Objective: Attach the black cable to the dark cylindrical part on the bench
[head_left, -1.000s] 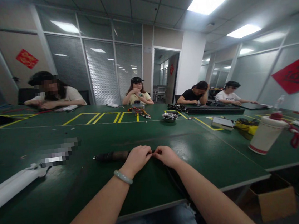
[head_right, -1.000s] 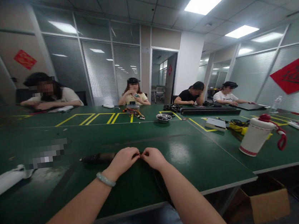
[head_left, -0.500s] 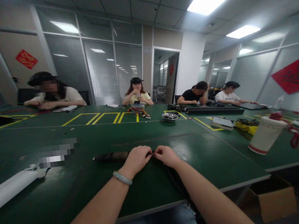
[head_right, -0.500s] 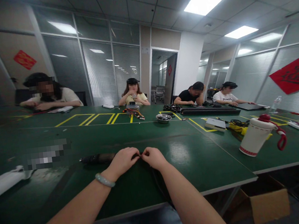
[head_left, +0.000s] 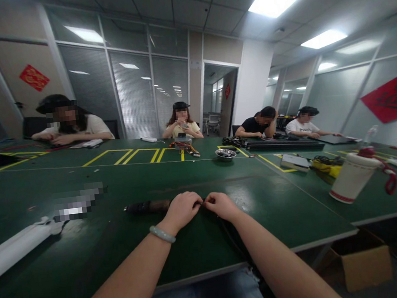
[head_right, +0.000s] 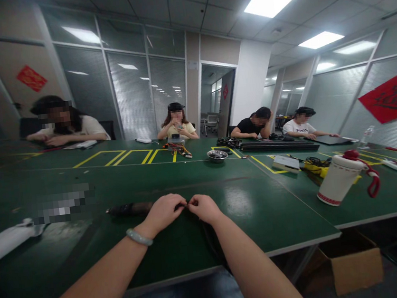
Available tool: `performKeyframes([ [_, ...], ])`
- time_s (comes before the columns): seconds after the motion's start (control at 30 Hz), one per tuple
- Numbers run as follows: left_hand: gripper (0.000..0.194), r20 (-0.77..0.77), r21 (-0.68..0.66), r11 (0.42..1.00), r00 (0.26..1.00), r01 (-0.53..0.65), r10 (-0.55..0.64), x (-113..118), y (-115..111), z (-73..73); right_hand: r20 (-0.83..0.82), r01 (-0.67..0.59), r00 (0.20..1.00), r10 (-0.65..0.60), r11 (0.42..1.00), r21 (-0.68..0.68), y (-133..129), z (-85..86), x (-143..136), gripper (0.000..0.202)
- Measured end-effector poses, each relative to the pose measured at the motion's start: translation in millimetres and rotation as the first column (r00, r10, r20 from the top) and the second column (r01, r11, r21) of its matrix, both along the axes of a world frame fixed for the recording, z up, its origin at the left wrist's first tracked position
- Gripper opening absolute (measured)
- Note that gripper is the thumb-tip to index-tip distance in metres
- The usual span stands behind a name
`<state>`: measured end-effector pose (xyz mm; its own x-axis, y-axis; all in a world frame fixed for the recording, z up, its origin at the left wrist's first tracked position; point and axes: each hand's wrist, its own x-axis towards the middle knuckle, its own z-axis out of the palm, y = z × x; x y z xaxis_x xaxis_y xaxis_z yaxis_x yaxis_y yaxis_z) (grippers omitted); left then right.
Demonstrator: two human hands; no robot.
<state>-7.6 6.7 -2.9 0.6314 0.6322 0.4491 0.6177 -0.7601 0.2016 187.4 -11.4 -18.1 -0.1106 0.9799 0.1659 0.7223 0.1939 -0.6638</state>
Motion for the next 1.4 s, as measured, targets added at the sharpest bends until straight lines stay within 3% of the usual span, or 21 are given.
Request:
performKeyframes([
  [0.13,0.013,0.002,-0.009,1.000,1.000,-0.006,0.006,0,-2,2.3,-0.004,0.037,0.999,-0.037,0.999,-0.013,1,-1.0,-2,0.026],
  [0.4,0.011,0.003,0.009,0.999,0.999,-0.042,0.042,3,-4,2.1,0.033,0.063,0.997,-0.064,0.997,0.042,1,-1.3,-6,0.020],
  [0.57,0.009,-0.003,0.011,0.996,0.996,-0.093,0.093,5,-4,0.3,0.020,0.043,0.999,-0.044,0.998,0.042,3,-3.2,-4,0.022],
  [0.93,0.009,-0.003,0.005,0.997,0.997,-0.076,0.076,4,-3,0.8,0.003,-0.072,0.997,0.073,0.997,-0.026,3,-0.4,6,0.017],
  [1.4,0.008,-0.003,-0.014,0.995,0.995,-0.095,0.095,6,-5,0.5,0.031,0.021,0.999,-0.021,1.000,0.008,1,2.8,1,0.017],
])
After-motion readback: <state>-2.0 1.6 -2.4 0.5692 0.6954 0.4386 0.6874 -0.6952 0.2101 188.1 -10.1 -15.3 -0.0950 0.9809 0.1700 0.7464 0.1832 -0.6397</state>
